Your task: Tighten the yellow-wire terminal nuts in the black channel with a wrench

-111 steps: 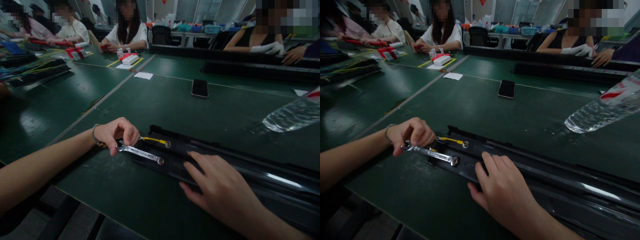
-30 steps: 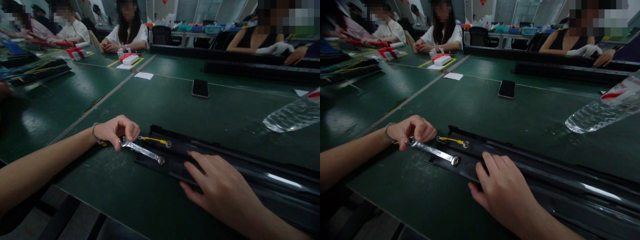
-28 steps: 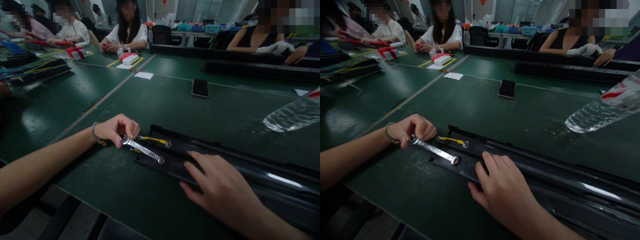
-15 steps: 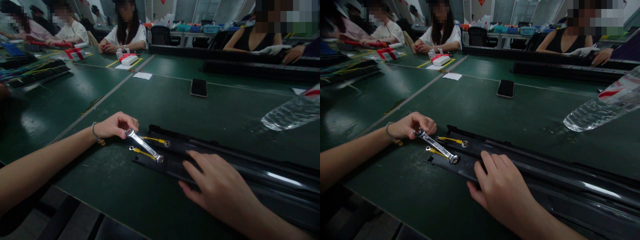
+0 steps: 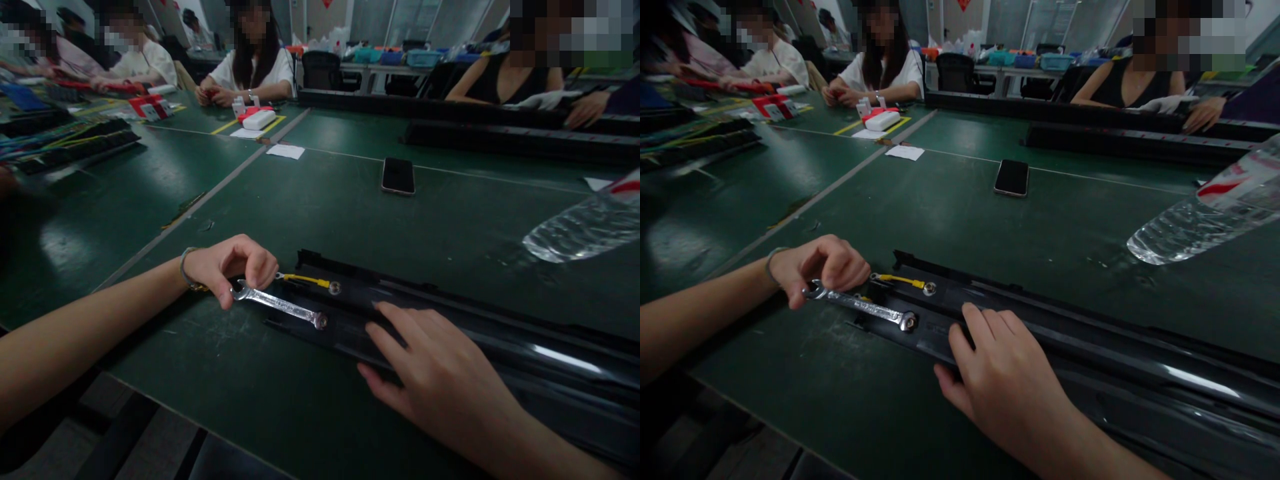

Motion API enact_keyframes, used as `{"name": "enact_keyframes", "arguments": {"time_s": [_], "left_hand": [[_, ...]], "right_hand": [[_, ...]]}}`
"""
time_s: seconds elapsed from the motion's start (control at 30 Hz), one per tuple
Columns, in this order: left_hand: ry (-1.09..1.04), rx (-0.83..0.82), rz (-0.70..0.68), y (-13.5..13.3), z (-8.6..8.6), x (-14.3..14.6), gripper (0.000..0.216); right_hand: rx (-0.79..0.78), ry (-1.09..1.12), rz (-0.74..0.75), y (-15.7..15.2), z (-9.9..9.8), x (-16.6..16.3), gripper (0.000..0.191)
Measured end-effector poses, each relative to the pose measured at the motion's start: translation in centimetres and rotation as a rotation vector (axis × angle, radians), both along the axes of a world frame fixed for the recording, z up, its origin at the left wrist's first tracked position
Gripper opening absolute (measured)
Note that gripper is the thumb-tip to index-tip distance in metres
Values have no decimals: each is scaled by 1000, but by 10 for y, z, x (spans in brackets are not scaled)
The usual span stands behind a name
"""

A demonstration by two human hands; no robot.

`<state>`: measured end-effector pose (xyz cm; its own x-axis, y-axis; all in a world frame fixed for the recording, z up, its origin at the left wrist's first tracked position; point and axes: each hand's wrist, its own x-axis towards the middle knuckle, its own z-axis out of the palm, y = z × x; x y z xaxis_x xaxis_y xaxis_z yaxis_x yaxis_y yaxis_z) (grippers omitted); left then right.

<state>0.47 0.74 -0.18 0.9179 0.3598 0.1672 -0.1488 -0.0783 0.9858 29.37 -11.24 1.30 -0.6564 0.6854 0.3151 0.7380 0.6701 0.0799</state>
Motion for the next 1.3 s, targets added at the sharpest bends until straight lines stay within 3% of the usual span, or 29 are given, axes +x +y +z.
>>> {"name": "enact_keyframes", "arguments": {"time_s": [0.37,0.63,1.3], "left_hand": [[32,40,-118,-6,1,3,29],[27,60,-104,-7,5,5,27],[-13,45,128,6,-1,-4,21]], "right_hand": [[7,7,9,0,-1,1,23],[-6,-2,0,0,0,0,23],[-3,-10,4,0,-1,1,22]]}}
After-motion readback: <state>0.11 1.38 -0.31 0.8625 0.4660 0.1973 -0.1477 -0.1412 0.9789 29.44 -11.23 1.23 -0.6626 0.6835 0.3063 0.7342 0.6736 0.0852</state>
